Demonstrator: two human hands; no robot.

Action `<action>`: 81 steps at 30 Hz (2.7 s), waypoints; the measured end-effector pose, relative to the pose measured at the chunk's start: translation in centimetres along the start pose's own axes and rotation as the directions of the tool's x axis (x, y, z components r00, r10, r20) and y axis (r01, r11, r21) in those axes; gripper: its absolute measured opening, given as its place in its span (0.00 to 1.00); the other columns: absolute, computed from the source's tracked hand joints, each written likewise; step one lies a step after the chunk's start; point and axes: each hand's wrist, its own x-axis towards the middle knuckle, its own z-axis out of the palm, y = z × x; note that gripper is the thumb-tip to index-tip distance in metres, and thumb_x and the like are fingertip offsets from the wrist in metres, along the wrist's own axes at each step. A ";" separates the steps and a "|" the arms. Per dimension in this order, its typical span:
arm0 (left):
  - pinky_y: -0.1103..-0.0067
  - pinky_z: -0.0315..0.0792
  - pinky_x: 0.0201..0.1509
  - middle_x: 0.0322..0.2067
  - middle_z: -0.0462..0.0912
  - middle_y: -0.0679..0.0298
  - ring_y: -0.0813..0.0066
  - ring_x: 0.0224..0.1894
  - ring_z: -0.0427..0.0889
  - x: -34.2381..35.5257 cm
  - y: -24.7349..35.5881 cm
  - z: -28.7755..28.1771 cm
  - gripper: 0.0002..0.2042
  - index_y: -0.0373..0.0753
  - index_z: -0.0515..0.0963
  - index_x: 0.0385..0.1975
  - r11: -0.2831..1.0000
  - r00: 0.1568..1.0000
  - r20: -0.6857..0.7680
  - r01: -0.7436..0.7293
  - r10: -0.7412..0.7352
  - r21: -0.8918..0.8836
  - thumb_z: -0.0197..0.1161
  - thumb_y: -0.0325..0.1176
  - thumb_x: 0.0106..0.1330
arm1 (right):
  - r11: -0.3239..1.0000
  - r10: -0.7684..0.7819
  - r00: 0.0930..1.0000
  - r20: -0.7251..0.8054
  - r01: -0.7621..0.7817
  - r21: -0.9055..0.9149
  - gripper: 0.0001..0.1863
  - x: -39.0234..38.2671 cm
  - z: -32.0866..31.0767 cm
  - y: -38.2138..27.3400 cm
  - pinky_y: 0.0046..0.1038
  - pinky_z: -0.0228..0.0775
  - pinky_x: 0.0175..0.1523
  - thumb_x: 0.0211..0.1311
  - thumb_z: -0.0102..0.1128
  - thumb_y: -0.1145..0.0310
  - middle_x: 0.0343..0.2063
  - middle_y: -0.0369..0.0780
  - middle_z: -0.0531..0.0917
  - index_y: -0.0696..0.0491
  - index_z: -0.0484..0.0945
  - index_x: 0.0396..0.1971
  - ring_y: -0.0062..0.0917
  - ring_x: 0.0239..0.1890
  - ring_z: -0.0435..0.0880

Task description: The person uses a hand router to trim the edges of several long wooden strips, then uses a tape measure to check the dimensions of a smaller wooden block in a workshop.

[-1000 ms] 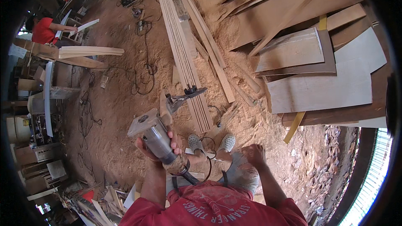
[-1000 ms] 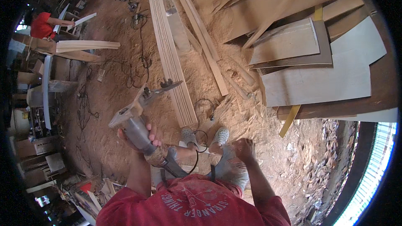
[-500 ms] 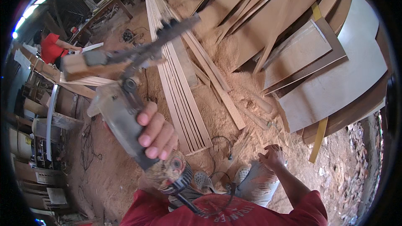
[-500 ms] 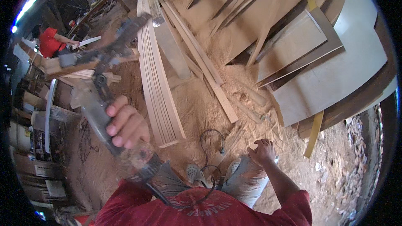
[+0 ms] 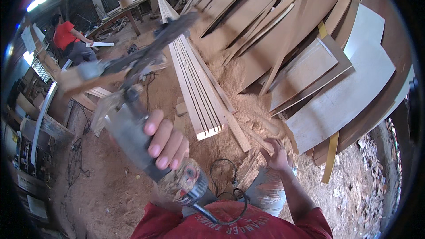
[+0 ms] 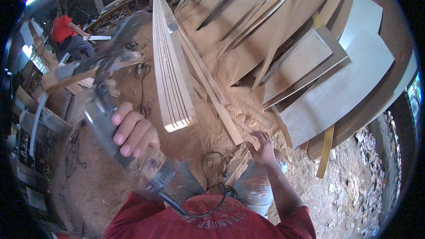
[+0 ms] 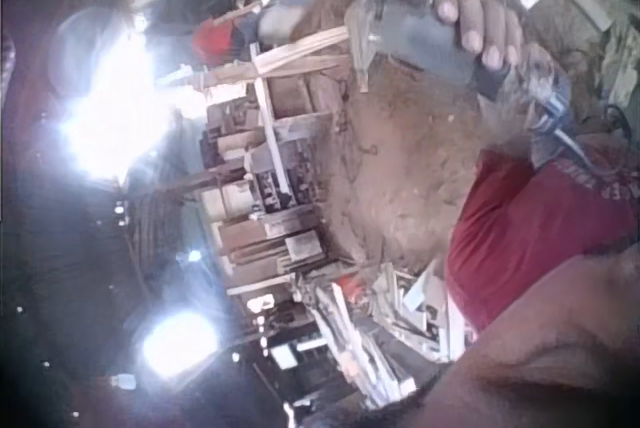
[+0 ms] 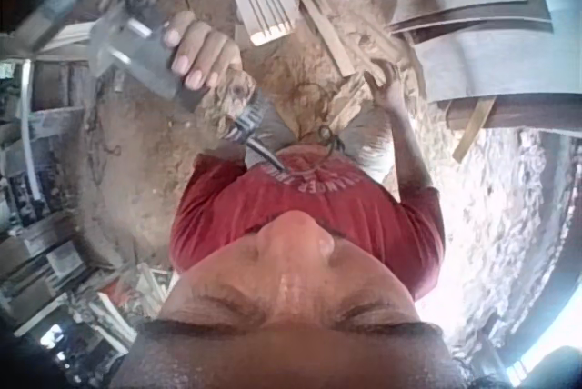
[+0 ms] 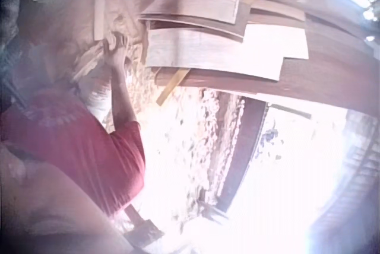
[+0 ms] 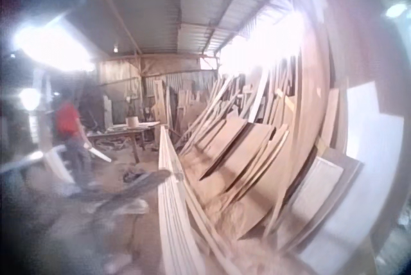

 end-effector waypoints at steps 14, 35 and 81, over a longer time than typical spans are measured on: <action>0.55 0.79 0.52 0.49 0.81 0.41 0.47 0.48 0.83 4.9 -6.4 5.1 0.51 0.26 0.73 0.56 0.989 0.939 -0.313 0.123 -0.141 -0.076 0.42 0.80 0.64 | 0.530 -0.769 0.517 -0.375 0.845 0.078 0.26 9.1 -8.0 -23.0 0.55 0.62 0.69 0.65 0.68 0.62 0.72 0.50 0.68 0.40 0.72 0.62 0.55 0.75 0.62; 0.73 0.70 0.50 0.38 0.80 0.64 0.73 0.41 0.79 -0.8 -11.0 1.9 0.33 0.39 0.78 0.41 0.733 0.779 -0.129 0.623 -0.614 0.273 0.45 0.68 0.75 | 0.449 -0.481 0.663 -0.574 0.749 0.488 0.53 9.0 -13.6 -27.9 0.58 0.71 0.66 0.44 0.83 0.38 0.48 0.47 0.82 0.54 0.67 0.63 0.41 0.53 0.84; 0.63 0.67 0.76 0.55 0.84 0.65 0.63 0.62 0.80 -0.2 1.3 -4.2 0.29 0.45 0.78 0.55 -0.540 0.995 0.056 -0.002 0.083 0.842 0.73 0.21 0.50 | 0.567 -0.245 0.968 0.053 0.098 0.818 0.32 20.3 -10.1 -34.4 0.32 0.83 0.44 0.65 0.61 0.43 0.36 0.47 0.87 0.62 0.80 0.48 0.31 0.37 0.89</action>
